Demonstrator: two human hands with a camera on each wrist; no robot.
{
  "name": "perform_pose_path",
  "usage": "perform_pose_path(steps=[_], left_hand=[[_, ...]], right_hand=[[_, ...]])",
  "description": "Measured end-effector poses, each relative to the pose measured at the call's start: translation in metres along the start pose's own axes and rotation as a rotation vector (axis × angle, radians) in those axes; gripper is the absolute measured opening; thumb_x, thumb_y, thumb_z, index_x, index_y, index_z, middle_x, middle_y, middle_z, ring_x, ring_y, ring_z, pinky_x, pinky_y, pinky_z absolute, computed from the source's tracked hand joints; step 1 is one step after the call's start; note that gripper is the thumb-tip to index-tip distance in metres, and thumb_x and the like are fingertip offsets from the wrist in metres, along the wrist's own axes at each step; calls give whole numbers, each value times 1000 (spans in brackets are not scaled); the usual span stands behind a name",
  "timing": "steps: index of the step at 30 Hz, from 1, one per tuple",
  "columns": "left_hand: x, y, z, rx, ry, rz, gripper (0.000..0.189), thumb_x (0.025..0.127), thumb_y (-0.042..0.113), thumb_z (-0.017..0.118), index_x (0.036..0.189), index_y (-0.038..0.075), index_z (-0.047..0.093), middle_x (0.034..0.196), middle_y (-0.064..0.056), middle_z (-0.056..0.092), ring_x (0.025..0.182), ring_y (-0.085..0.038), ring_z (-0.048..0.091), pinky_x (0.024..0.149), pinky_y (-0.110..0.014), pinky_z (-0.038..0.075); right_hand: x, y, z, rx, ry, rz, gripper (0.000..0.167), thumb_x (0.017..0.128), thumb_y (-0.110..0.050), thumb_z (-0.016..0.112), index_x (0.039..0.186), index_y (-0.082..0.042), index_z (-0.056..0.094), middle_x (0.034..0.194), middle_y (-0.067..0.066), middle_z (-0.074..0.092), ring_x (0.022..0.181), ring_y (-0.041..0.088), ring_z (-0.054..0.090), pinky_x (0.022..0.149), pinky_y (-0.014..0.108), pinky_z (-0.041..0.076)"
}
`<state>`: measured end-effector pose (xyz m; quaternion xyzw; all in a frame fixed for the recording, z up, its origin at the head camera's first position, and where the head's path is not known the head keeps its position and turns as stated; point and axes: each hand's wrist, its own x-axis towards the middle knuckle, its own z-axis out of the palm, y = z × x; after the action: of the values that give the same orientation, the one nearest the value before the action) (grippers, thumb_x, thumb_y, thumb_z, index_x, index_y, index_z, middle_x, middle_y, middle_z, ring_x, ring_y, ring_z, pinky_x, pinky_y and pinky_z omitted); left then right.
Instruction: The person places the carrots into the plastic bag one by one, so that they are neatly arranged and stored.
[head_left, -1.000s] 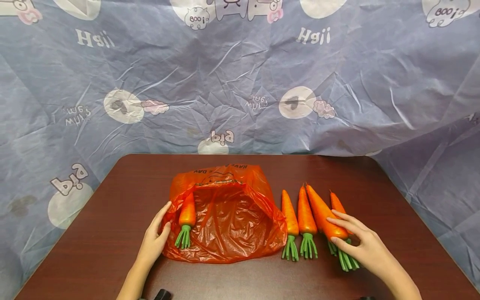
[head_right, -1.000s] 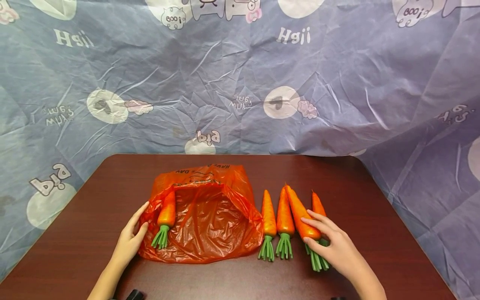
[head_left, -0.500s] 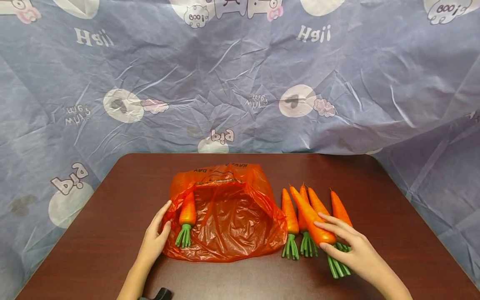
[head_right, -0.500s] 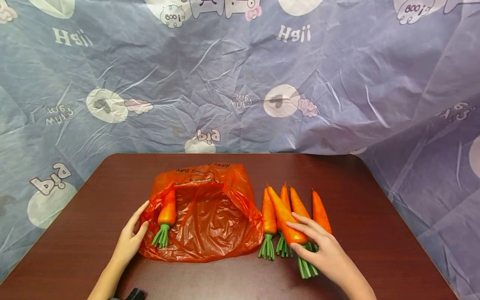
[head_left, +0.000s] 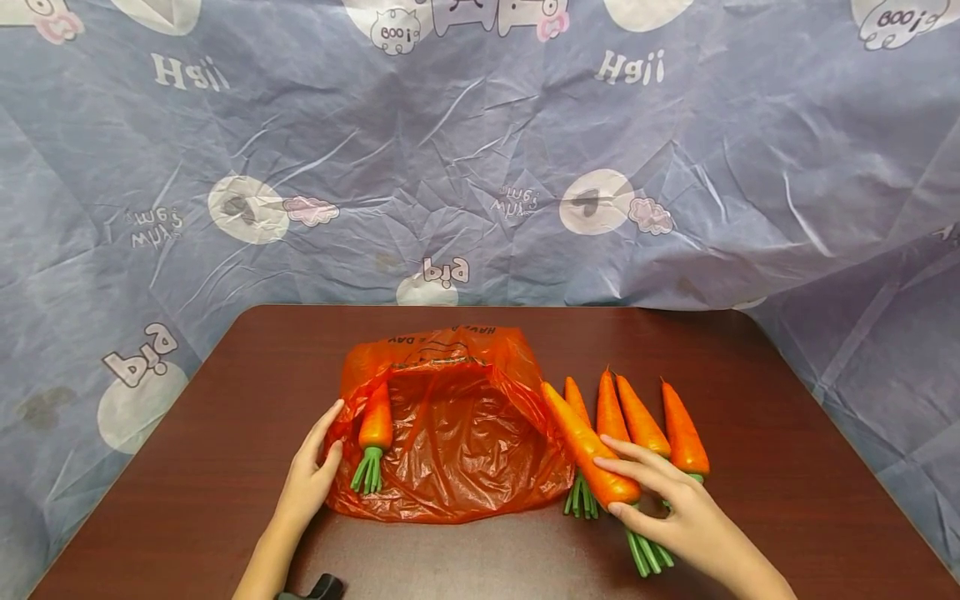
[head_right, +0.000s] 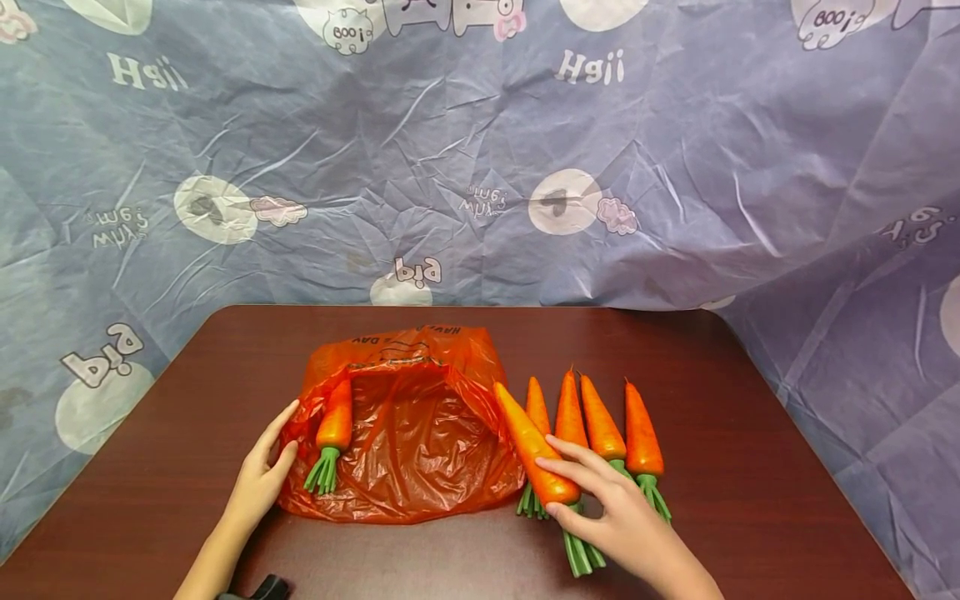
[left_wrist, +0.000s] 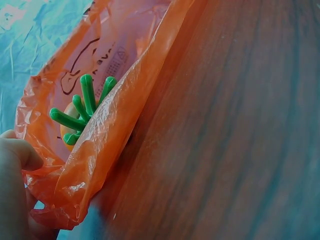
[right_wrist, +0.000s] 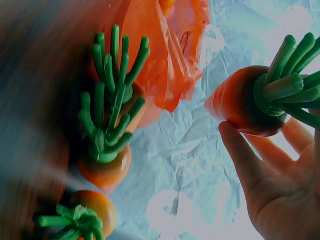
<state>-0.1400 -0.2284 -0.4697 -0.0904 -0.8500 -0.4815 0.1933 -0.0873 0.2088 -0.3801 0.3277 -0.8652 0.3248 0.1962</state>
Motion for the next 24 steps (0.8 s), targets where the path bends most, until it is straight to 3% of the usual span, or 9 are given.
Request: perform_pose_path(steps=[6,10,13,17,24], left_hand=[[0,-2,1,2,11,21,56,87,-3,50,138,19,39,141,-3,40,123,19,26,96,2,20],[0,-2,1,7,13,25,55,88,-2,50,138,18,39,141,-6,41,122,19,26,96,2,20],[0,0,0,5,12,33,54,88,-1,50,138,16,40,140,-12,41,121,19,26,95,2,20],[0,2,0,1,9,53,52,89,-1,50,138,14,40,139,-15,41,121,19,26,95,2,20],[0,0,0,3,10,24,54,89,-1,50,138,17,39,140,-12,41,122,20,26,95,3,20]], right_hand=[[4,-6,4,-23,-39,3,52,69,-14,76,117,-24,61,130,-4,52,118,-8,42,87,1,29],[7,-9,7,5,-65,-6,50,71,-14,75,118,-24,60,130,-3,52,109,-4,48,75,4,36],[10,-10,8,13,-72,-18,50,72,-15,75,118,-24,60,129,-3,53,107,-2,50,75,3,38],[13,-13,10,-36,-89,-27,49,73,-19,74,118,-28,60,129,-5,53,112,1,51,87,5,37],[23,-18,17,-41,-157,-27,46,77,-23,71,121,-30,58,130,-6,52,112,8,53,82,24,49]])
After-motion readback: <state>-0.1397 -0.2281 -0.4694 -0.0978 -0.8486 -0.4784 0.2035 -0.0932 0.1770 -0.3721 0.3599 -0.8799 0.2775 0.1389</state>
